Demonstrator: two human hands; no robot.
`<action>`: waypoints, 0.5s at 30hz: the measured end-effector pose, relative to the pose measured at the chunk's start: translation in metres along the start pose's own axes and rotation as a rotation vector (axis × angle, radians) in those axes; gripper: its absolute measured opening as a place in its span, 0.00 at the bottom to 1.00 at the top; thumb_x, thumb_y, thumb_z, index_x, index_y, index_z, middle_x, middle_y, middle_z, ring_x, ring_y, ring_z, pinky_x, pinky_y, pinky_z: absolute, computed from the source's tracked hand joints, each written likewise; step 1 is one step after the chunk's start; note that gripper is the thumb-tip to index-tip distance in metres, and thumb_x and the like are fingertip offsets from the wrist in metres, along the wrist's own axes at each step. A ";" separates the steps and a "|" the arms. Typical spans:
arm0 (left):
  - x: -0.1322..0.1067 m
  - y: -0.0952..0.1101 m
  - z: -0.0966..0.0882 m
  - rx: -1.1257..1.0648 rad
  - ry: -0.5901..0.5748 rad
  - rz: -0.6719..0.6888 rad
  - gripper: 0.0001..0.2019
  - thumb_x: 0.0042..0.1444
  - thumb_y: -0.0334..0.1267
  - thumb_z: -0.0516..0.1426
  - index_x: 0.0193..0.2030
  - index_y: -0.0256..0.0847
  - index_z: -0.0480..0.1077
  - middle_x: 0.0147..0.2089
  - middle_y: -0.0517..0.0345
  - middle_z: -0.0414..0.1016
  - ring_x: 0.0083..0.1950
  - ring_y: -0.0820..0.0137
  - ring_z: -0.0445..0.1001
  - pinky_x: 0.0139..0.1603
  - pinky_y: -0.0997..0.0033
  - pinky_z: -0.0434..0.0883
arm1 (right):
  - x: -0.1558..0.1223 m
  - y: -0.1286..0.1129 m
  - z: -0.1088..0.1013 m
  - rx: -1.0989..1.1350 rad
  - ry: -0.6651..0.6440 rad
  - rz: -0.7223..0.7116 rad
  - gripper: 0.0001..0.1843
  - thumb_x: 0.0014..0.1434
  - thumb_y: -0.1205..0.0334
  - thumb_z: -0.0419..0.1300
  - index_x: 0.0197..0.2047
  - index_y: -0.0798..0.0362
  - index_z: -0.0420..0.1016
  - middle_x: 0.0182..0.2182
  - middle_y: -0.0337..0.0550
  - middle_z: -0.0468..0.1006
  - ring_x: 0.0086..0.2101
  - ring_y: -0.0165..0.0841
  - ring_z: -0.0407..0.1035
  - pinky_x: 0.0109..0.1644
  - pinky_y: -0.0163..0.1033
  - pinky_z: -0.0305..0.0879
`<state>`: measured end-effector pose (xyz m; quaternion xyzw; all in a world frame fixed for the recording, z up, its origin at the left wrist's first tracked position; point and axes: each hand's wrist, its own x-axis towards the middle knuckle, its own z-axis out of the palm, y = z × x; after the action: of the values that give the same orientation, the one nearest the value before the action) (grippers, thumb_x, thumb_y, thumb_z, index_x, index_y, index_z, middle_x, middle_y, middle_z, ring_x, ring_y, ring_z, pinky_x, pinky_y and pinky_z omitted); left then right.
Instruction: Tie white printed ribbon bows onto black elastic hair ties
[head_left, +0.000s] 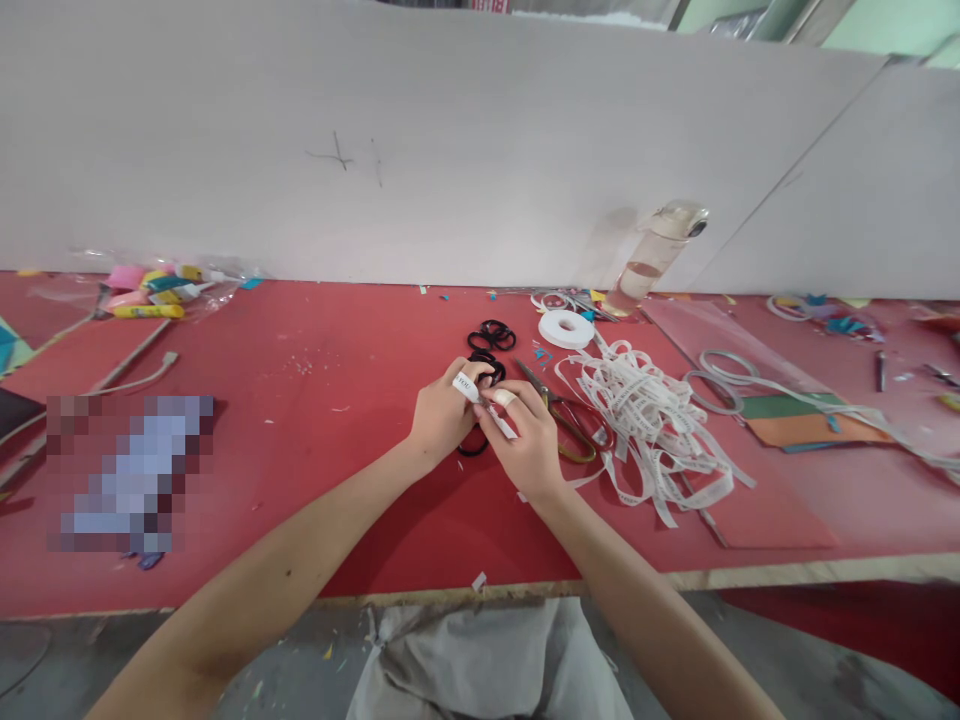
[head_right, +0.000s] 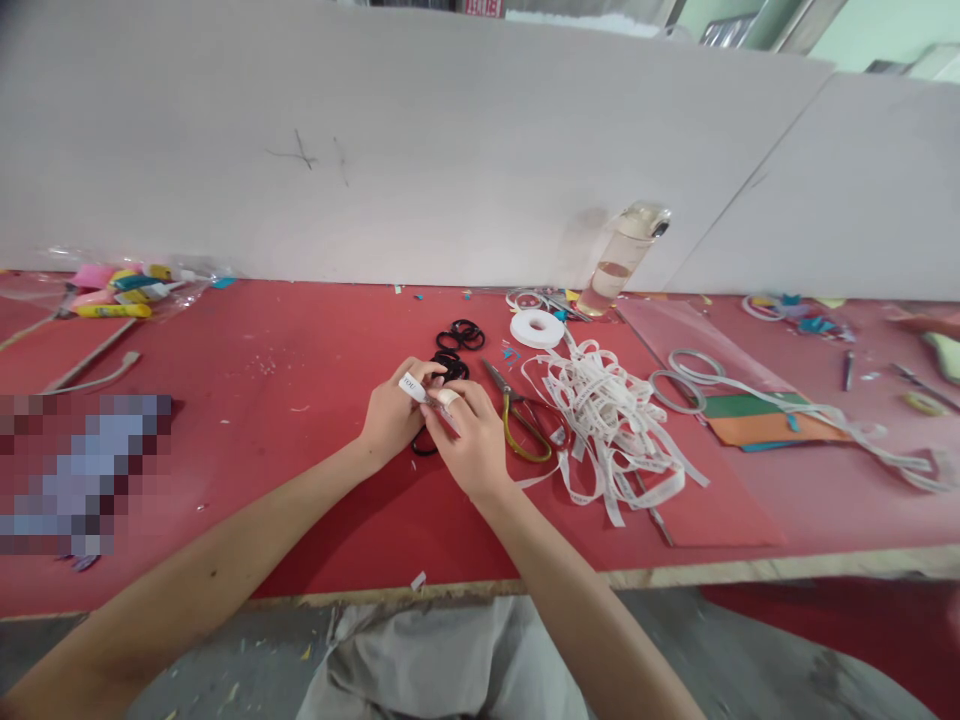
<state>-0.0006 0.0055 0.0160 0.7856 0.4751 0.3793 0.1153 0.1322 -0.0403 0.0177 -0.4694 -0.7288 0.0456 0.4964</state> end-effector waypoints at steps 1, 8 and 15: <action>0.000 -0.001 0.001 -0.006 -0.004 0.007 0.11 0.65 0.39 0.50 0.50 0.47 0.69 0.44 0.56 0.74 0.36 0.71 0.74 0.30 0.75 0.62 | 0.000 0.000 0.000 -0.004 0.003 -0.007 0.06 0.64 0.62 0.57 0.44 0.49 0.74 0.40 0.47 0.75 0.43 0.37 0.71 0.48 0.43 0.70; 0.002 -0.003 0.004 -0.218 0.021 -0.053 0.11 0.67 0.42 0.48 0.48 0.45 0.70 0.46 0.55 0.77 0.43 0.69 0.76 0.41 0.71 0.68 | -0.002 0.003 0.000 0.018 -0.027 -0.112 0.09 0.63 0.64 0.58 0.46 0.48 0.76 0.38 0.47 0.77 0.41 0.36 0.71 0.46 0.42 0.70; 0.001 -0.001 0.002 -0.422 0.064 -0.112 0.13 0.66 0.46 0.49 0.46 0.43 0.71 0.40 0.56 0.78 0.39 0.70 0.75 0.36 0.73 0.67 | -0.002 0.002 -0.002 0.077 0.001 -0.100 0.12 0.64 0.65 0.56 0.49 0.46 0.76 0.41 0.46 0.77 0.43 0.35 0.72 0.48 0.42 0.71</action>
<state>0.0005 0.0077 0.0143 0.7040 0.4314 0.4882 0.2828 0.1349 -0.0414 0.0162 -0.4132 -0.7487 0.0487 0.5161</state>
